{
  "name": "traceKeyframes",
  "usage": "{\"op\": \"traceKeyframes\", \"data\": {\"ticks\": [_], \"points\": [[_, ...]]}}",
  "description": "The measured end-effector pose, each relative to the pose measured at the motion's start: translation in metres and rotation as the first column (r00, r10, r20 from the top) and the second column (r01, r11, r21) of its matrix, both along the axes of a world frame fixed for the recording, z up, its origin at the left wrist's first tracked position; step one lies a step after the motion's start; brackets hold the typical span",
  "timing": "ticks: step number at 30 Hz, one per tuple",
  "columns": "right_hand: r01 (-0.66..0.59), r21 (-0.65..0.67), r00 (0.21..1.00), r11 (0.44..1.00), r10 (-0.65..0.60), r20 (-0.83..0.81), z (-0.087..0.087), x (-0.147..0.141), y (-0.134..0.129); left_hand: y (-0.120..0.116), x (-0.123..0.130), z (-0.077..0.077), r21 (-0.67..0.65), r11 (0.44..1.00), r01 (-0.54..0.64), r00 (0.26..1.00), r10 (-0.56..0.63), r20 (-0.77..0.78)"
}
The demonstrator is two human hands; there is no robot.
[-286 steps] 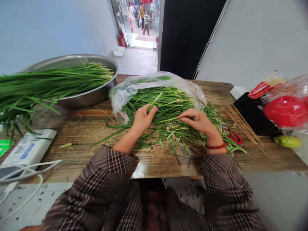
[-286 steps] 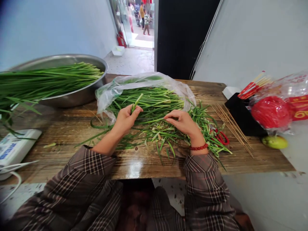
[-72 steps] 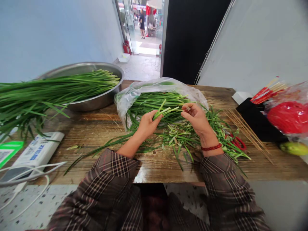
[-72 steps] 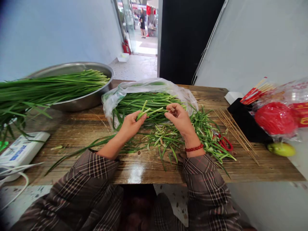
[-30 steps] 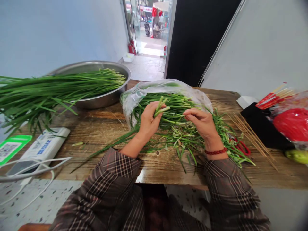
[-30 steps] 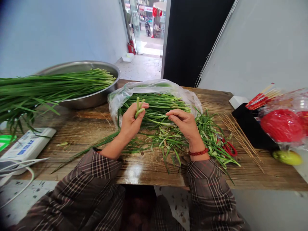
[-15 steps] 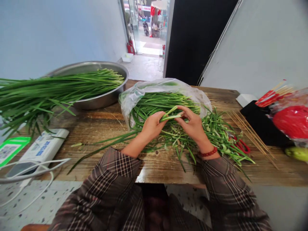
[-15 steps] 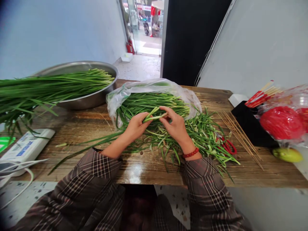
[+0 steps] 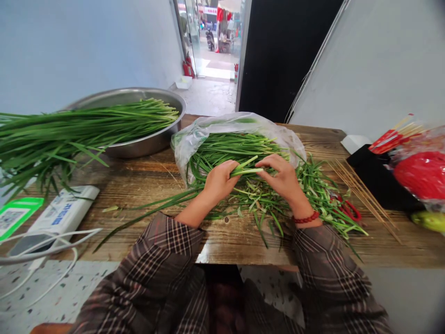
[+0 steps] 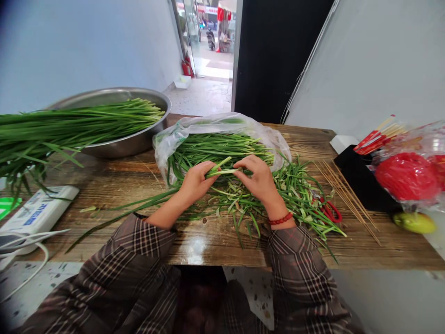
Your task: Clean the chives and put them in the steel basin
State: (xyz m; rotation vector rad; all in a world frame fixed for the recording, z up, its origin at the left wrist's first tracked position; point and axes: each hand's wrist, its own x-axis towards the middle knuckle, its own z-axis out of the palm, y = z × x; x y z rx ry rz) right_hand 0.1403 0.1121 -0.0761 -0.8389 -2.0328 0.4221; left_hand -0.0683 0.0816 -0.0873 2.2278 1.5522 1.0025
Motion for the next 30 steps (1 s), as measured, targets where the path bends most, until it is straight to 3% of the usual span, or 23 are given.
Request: {"op": "traceKeyframes", "data": {"ticks": [4, 7, 9, 10, 12, 15, 17, 20, 23, 27, 30], "points": [[0.08, -0.154, 0.987, 0.985, -0.1, -0.125, -0.014, -0.014, -0.001, -0.001, 0.002, 0.0, 0.048, 0.999, 0.01, 1.0, -0.01, 0.0], [0.101, -0.415, 0.901, 0.904, -0.26, -0.348, -0.024, -0.018, 0.003, -0.001, 0.002, -0.002, 0.078, 0.997, 0.029, 0.999, -0.028, -0.016], [0.067, -0.505, 0.834, 0.861, -0.326, -0.445, -0.026, -0.016, 0.005, 0.001, 0.001, -0.003, 0.09, 0.996, 0.008, 1.0, -0.009, 0.014], [0.059, -0.509, 0.833, 0.859, -0.323, -0.449, -0.025, -0.014, 0.006, 0.001, 0.0, -0.002, 0.097, 0.995, -0.017, 0.999, 0.012, 0.05], [0.059, -0.46, 0.909, 0.886, -0.238, -0.342, -0.021, -0.011, 0.005, 0.002, -0.002, 0.0, 0.108, 0.991, -0.075, 0.988, 0.059, 0.144], [-0.012, -0.278, 1.0, 0.96, 0.015, 0.007, -0.016, -0.012, -0.002, 0.002, -0.006, 0.006, 0.104, 0.985, -0.134, 0.963, 0.105, 0.25], [-0.097, -0.183, 0.964, 0.978, 0.138, 0.227, -0.015, -0.016, -0.007, 0.001, -0.007, 0.01, 0.089, 0.984, -0.154, 0.95, 0.123, 0.286], [-0.14, -0.131, 0.88, 0.982, 0.184, 0.439, -0.018, -0.021, -0.012, 0.0, -0.007, 0.013, 0.049, 0.984, -0.168, 0.937, 0.144, 0.318], [-0.107, -0.111, 0.871, 0.988, 0.147, 0.469, -0.02, -0.022, -0.011, 0.0, -0.006, 0.012, 0.024, 0.984, -0.179, 0.933, 0.162, 0.321], [-0.019, -0.202, 0.962, 0.979, 0.073, 0.263, -0.017, -0.017, -0.006, 0.001, -0.008, 0.011, 0.025, 0.984, -0.178, 0.942, 0.163, 0.294], [0.086, -0.173, 0.962, 0.981, -0.036, 0.272, -0.016, -0.011, -0.003, 0.003, -0.008, 0.009, 0.017, 0.988, -0.156, 0.946, 0.145, 0.291]]}}
